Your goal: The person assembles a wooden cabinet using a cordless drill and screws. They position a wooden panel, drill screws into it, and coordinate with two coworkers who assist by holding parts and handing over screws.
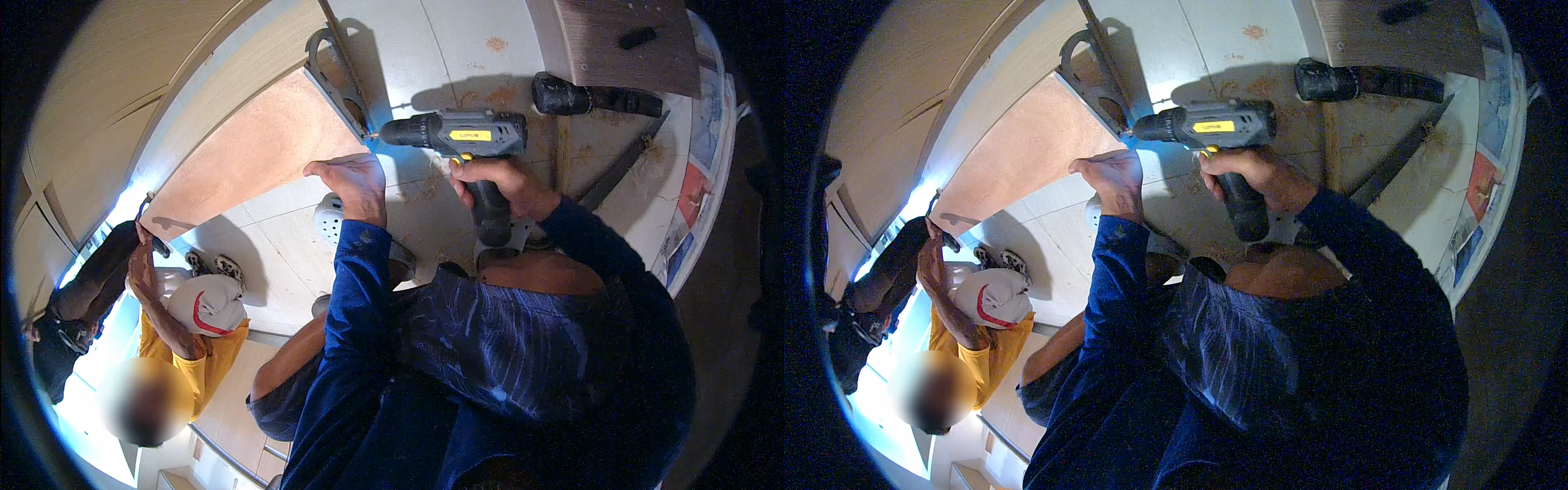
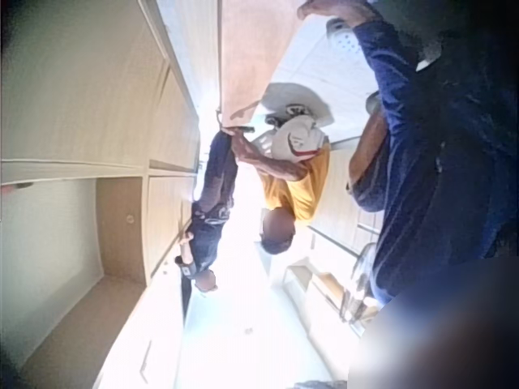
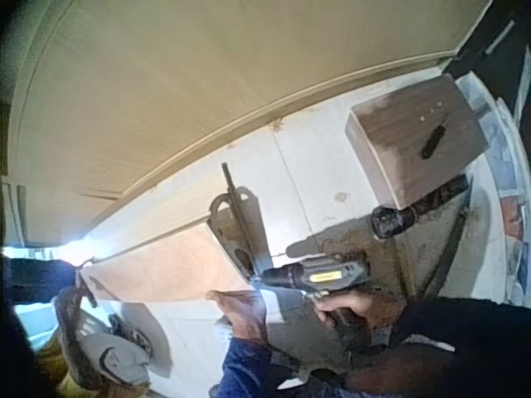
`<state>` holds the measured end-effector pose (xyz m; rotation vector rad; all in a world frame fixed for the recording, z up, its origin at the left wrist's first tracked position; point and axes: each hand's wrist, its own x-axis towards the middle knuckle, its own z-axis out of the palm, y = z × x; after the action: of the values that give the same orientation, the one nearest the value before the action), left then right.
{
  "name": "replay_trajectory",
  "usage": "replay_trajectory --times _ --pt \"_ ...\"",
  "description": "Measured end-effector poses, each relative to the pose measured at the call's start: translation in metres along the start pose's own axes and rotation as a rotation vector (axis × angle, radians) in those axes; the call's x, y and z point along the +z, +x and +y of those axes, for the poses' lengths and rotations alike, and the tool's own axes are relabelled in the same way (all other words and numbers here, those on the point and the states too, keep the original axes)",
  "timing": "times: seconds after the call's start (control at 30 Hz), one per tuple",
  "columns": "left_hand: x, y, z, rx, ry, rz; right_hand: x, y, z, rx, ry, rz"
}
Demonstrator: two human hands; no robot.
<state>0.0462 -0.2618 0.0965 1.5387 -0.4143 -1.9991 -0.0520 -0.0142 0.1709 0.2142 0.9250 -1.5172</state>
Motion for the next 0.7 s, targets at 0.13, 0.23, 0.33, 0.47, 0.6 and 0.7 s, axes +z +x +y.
replay_trajectory --times 0.13,0.23,0.33,0.47,0.6,0.7 --pt "0.0 0.002 0.001 -0.03 0.022 0.014 -0.029 0.023 -0.052 0.028 -0.432 -0.179" --pt "0.002 0.0 0.0 -0.012 0.021 -0.093 -0.051 0.045 -0.069 0.094 -0.38 -0.262" --pt "0.003 -0.002 -0.001 0.023 -0.008 -0.131 -0.064 0.058 -0.064 0.082 -0.249 -0.312" --pt "0.002 0.0 0.0 0.025 -0.078 -0.096 -0.071 0.061 -0.043 0.24 0.076 -0.271" --pt "0.001 0.002 0.001 0.009 -0.08 0.005 -0.063 0.049 -0.011 0.264 0.334 -0.203" --pt "0.001 -0.001 0.001 0.012 -0.071 -0.064 -0.044 0.03 0.017 0.197 0.467 -0.157"
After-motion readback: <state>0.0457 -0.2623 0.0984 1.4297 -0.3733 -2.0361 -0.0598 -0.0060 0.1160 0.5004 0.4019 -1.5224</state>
